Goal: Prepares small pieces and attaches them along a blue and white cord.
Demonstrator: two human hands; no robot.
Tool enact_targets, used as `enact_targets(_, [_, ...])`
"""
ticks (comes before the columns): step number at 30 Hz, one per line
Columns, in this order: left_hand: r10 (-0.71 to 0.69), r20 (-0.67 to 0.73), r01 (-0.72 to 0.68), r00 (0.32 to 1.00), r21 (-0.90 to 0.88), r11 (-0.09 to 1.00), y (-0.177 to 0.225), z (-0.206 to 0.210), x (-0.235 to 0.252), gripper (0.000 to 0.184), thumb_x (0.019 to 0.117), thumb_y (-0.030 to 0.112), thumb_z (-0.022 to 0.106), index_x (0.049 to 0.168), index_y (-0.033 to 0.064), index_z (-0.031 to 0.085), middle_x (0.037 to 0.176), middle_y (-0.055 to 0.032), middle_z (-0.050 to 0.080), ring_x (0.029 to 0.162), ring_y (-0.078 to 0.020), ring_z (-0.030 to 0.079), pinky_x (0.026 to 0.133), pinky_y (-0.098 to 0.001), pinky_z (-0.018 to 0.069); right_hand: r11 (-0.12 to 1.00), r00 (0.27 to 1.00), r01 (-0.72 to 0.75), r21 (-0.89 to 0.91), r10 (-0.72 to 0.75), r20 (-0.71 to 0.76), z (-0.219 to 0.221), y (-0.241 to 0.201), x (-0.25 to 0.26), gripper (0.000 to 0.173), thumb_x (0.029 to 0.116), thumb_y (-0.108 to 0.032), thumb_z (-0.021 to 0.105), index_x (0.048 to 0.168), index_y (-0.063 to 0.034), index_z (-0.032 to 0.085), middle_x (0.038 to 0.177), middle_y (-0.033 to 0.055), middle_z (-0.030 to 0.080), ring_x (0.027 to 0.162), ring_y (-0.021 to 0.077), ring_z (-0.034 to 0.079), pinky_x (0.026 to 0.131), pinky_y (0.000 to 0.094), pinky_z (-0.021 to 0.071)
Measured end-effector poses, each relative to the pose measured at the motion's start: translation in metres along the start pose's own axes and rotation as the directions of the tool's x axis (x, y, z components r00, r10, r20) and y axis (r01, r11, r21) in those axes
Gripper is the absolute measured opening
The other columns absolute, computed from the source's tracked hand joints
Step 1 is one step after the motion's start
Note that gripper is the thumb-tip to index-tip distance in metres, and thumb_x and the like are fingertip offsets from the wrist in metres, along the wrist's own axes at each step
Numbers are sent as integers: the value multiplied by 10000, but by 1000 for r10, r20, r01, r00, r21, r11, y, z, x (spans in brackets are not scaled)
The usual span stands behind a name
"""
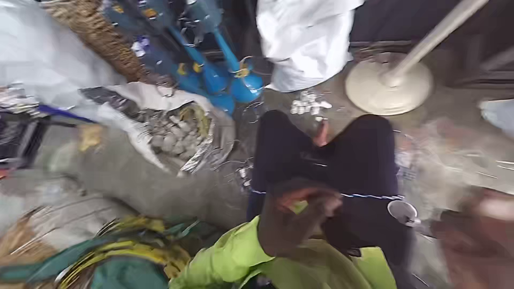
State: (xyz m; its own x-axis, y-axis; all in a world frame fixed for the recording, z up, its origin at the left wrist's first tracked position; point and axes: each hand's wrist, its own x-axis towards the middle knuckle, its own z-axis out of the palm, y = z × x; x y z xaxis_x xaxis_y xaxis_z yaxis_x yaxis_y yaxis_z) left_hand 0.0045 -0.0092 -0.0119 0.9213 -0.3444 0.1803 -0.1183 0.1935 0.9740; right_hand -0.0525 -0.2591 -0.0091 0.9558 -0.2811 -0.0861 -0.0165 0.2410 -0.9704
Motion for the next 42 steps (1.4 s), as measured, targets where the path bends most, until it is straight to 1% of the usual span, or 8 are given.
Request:
enact_targets(3, [-126,28,127,992,-64,990,-27,7,-1,220,1031,50,570,1173,-79,677,1000,-52,739,861,-87,710,795,-295,624,981,993,-112,156,106,41,40,21,9,151,1019,-226,613,931,-210,735,599,-150,503,463,-49,397,420,131,348])
enact_targets(7, [-144,57,152,988,-167,974,-39,26,1,328,996,12,598,1303,-103,593,1196,-114,701,1050,-140,698,923,-333,603,953,981,-188,237,171,91,63,36,2,176,1031,-138,586,948,-83,732,731,-46,660,568,-20,547,523,141,479])
enact_targets(18, [-278,-28,264,960,-238,935,-53,15,-2,141,958,27,653,1059,24,751,1047,-32,713,840,-91,672,740,-278,597,937,936,-325,128,300,185,61,47,-5,174,1031,-134,581,906,-134,700,649,-84,573,503,-47,456,468,113,397])
enact_targets(22, [-288,-59,272,956,-194,943,-54,1,5,130,972,34,648,1052,10,746,1018,-47,713,841,-103,679,738,-272,604,982,969,-146,-117,166,182,40,53,-4,113,1011,-145,612,1007,-134,725,662,-91,575,532,-12,475,497,163,424])
enact_targets(26, [-160,-111,180,981,196,964,-67,-31,12,234,1055,118,542,1161,-30,690,1032,-67,718,847,-90,695,777,-277,612,988,997,-74,-133,69,-39,9,49,4,191,1019,-148,532,975,-233,697,590,-162,501,473,-38,428,450,139,386])
enact_targets(31, [-369,243,77,897,737,672,-95,-44,-10,259,1040,188,576,1159,27,742,1123,-120,725,1080,-238,684,969,-441,551,935,973,-222,-277,231,0,-2,71,-12,83,1004,-182,608,1009,-195,689,637,-124,540,491,-20,451,460,153,406])
enact_targets(38, [-522,365,-45,771,848,528,-96,-41,-11,198,984,140,602,1061,61,767,1067,-122,729,1121,-318,655,965,-569,501,758,980,-123,-641,194,40,1,93,-2,205,918,-155,691,1108,-138,766,691,-53,601,508,8,457,474,209,411])
enact_targets(42, [-553,380,-72,742,864,498,-88,-44,-7,177,964,145,625,1042,106,779,1043,-94,721,1107,-327,640,909,-585,494,498,934,205,-843,158,320,24,90,4,237,962,-172,631,1139,-148,787,843,76,751,676,239,695,594,513,557])
